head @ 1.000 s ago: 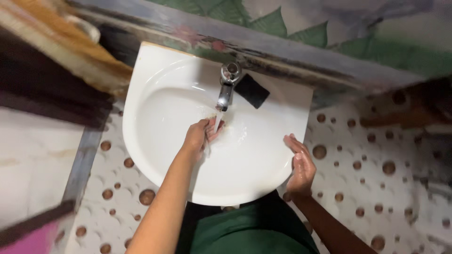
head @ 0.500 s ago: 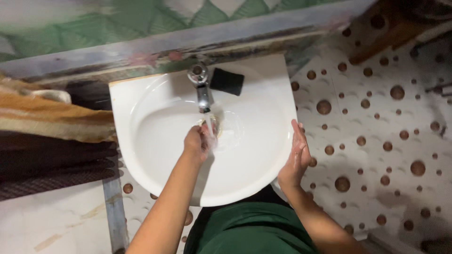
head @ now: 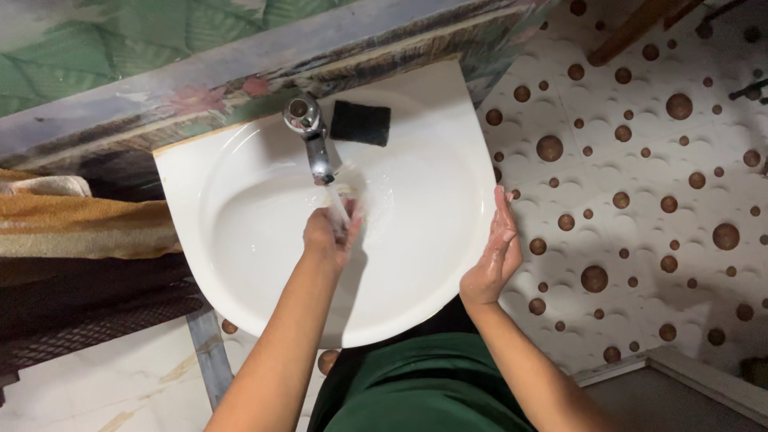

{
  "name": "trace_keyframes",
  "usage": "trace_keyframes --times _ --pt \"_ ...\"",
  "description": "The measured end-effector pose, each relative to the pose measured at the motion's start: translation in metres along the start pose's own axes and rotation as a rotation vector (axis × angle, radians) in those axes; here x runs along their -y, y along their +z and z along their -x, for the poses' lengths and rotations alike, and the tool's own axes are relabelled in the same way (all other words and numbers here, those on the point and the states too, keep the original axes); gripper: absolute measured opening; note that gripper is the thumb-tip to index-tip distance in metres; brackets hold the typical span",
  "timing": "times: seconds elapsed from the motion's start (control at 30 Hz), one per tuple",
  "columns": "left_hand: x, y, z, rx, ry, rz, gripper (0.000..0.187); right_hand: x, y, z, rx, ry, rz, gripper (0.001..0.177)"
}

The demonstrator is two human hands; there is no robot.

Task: The person washes their hands under running water in a bathroom sink, using a sponge to scrub and rinse both hands and the sink basin. The person turns the tap on and off multiple times during the process.

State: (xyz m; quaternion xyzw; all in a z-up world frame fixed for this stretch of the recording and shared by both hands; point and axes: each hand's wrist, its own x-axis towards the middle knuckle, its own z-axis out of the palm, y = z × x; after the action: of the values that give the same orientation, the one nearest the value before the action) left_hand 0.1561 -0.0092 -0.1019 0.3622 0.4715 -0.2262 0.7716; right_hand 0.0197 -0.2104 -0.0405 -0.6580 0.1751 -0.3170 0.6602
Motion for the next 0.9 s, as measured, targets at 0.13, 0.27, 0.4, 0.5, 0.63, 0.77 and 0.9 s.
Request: trace_keyframes --times 0.13,0.27,0.4,0.5,0.63,0.77,0.9 --pt "0.046 0.015 0.034 0.58 -0.305 -0.258 0.037 -0.003 0.001 -0.002 -0.011 -0.03 -0.003 0.07" --pt "0.064 0.024 0.067 0.353 -0.31 -0.56 0.042 -0.003 0.0 -0.001 -0.009 -0.028 0.029 0.067" --pt "0.019 0.003 0.046 0.277 -0.16 -0.119 0.048 -0.002 0.001 -0.003 -0.005 0.002 0.04 0.066" --pt "-0.015 -0.01 0.032 0.008 0.029 -0.017 0.05 -0.004 0.002 -0.003 0.002 0.008 0.078 0.064" --pt "-0.008 0.008 0.064 0.294 -0.16 -0.112 0.05 -0.004 0.0 -0.004 0.019 -0.03 0.192 0.062" --pt "0.014 0.011 0.089 0.542 -0.442 -0.366 0.052 -0.002 0.003 -0.003 0.023 -0.029 0.235 0.061" --pt "-0.026 -0.02 0.045 0.45 -0.289 -0.072 0.057 -0.005 0.002 -0.004 0.03 -0.042 0.233 0.061"
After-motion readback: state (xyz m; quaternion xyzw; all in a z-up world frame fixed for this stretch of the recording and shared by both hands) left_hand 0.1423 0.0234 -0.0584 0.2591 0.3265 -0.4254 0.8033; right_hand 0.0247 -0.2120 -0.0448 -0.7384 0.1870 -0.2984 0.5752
